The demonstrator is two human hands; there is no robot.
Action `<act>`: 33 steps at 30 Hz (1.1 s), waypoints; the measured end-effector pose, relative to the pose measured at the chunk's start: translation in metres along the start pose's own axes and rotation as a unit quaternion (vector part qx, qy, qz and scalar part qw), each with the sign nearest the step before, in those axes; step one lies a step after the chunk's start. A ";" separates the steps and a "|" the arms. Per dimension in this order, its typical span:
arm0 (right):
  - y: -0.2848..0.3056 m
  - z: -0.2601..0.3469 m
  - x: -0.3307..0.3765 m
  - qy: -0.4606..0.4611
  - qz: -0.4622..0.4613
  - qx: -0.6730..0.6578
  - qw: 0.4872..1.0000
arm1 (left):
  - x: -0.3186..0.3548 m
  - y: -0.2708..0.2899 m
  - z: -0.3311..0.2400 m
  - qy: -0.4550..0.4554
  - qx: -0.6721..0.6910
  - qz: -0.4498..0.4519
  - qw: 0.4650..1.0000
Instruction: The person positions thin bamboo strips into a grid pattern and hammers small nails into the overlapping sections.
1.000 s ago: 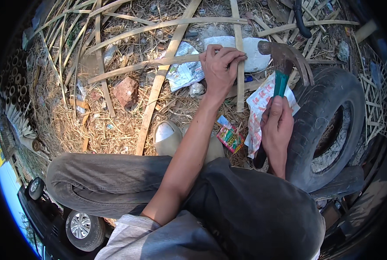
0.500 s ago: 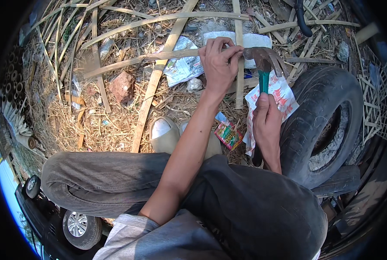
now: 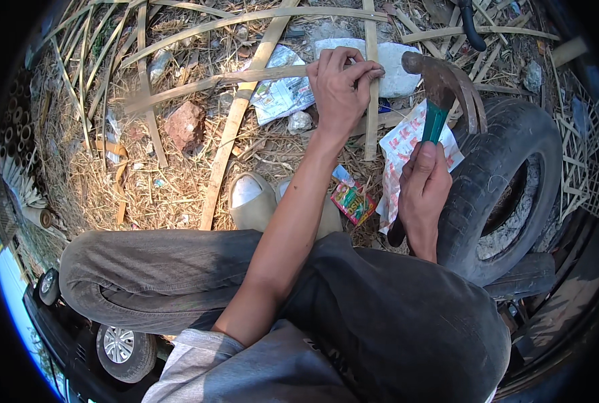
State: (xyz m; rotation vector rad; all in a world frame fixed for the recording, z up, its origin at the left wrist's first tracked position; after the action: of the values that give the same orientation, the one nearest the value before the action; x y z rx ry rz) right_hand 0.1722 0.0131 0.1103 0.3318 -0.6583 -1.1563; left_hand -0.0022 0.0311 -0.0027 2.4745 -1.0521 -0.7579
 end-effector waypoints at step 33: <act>-0.018 0.000 0.000 -0.025 0.037 -0.109 0.993 | 0.000 0.001 0.002 -0.009 0.005 0.008 1.000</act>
State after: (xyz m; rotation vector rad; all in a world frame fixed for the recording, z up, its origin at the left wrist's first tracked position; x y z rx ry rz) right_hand 0.1587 0.0061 0.1004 0.0928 -0.5765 -1.1557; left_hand -0.0037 0.0302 -0.0035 2.4698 -1.0821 -0.7723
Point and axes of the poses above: each hand's wrist, its own x-axis away from the middle knuckle, its own y-axis out of the back of the hand, z = x × y, the point moved 2 cm from there along -x, towards the middle knuckle, and after that the axes turned 1 degree about z, right-handed, at the moved point
